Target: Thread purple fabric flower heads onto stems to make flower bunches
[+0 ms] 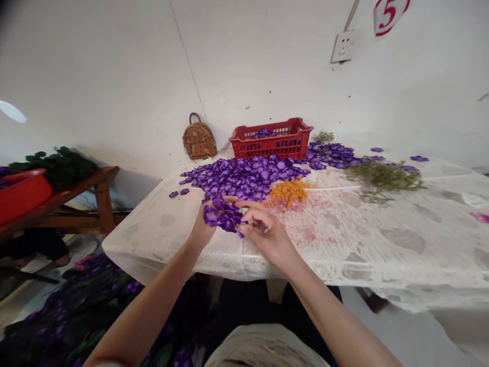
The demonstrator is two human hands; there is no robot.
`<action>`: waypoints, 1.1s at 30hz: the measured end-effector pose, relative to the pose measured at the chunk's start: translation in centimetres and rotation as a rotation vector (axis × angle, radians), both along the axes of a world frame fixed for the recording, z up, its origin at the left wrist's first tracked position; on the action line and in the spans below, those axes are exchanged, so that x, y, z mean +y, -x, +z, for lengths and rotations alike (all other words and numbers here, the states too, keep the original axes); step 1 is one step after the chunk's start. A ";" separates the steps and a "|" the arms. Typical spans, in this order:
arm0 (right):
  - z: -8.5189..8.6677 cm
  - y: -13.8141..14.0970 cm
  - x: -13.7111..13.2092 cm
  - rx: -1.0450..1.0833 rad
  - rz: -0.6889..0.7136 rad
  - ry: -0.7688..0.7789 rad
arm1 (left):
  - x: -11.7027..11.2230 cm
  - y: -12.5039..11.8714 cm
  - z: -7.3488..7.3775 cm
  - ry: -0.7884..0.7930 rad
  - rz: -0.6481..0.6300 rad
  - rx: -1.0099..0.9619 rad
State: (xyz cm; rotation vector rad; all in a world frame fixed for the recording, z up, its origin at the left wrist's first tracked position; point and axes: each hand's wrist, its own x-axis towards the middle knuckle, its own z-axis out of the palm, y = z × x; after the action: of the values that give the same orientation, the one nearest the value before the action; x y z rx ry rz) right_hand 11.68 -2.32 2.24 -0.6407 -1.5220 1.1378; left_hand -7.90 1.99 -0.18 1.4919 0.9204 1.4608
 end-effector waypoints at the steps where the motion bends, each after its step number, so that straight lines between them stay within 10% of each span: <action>1: 0.0 0.1 0.1 -0.007 0.013 -0.005 | 0.0 -0.3 0.1 0.010 -0.024 -0.032; 10: -0.2 -0.2 0.6 0.097 0.041 0.072 | -0.6 -1.0 2.0 0.157 -0.100 -0.200; 20: 0.1 -0.8 1.5 0.691 0.206 0.648 | -0.2 -0.9 2.2 0.312 -0.183 -0.395; 33: 0.5 -0.7 2.4 0.890 0.234 0.768 | -0.3 -2.3 3.0 0.795 -0.292 -0.906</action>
State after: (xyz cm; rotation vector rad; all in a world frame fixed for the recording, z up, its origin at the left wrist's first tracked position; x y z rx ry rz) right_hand 12.40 0.12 2.71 -0.3444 -0.3763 1.8801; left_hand -5.63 1.72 2.84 0.2830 0.5516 1.1433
